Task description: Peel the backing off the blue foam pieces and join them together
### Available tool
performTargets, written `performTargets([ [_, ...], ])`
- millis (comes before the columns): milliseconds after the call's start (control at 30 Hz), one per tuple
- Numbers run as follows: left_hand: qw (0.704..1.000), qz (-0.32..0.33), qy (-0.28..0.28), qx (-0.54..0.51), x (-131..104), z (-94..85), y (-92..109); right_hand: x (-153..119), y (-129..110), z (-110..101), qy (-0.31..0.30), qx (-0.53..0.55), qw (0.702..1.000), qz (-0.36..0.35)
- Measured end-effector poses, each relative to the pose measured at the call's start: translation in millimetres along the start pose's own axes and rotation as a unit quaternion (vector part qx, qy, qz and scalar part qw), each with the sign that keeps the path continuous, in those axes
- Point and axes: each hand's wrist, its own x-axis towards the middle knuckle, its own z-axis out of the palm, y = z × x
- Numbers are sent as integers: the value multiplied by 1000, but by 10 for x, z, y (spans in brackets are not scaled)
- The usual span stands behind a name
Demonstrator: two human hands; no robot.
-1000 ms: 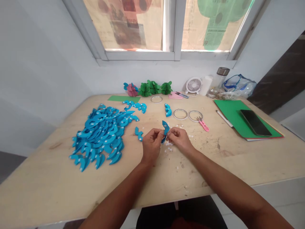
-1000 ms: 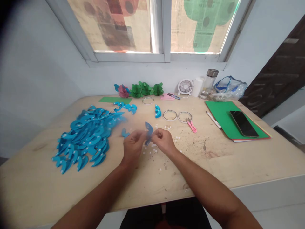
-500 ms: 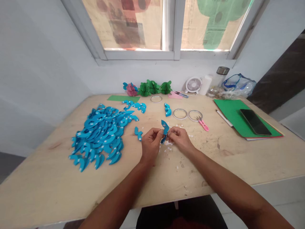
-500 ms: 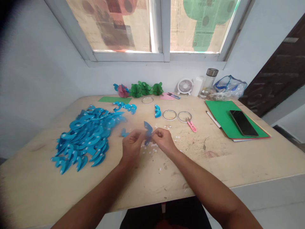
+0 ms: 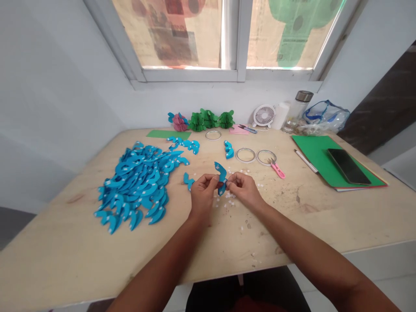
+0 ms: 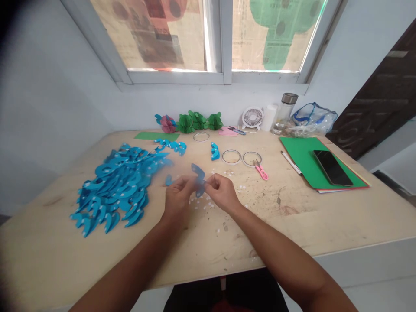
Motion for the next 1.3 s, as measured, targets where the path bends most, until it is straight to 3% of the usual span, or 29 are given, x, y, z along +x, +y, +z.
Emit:
performTargets([
  [133,999,-37,16,-21,26,-1,-10,-47,-17,-11,45,-152,981,-110],
  [300,997,-59,18,-41,42,-7,-29,-93,-76,-42,71,-303,913,-263],
  [467,997,-68,22,-40,46,-8,-24,-74,-81,-53,73,-392,860,-318],
  [667,996,-79,31,-32,43,-15,10,-61,-74,-40,78,-435,823,-357],
  [933,997,-72,29,8,-9,1,110,-65,-60,-27,85,-467,803,-359],
  [1300,996,-58,39,47,-29,1,166,-80,-65,-27,47,-449,829,-331],
])
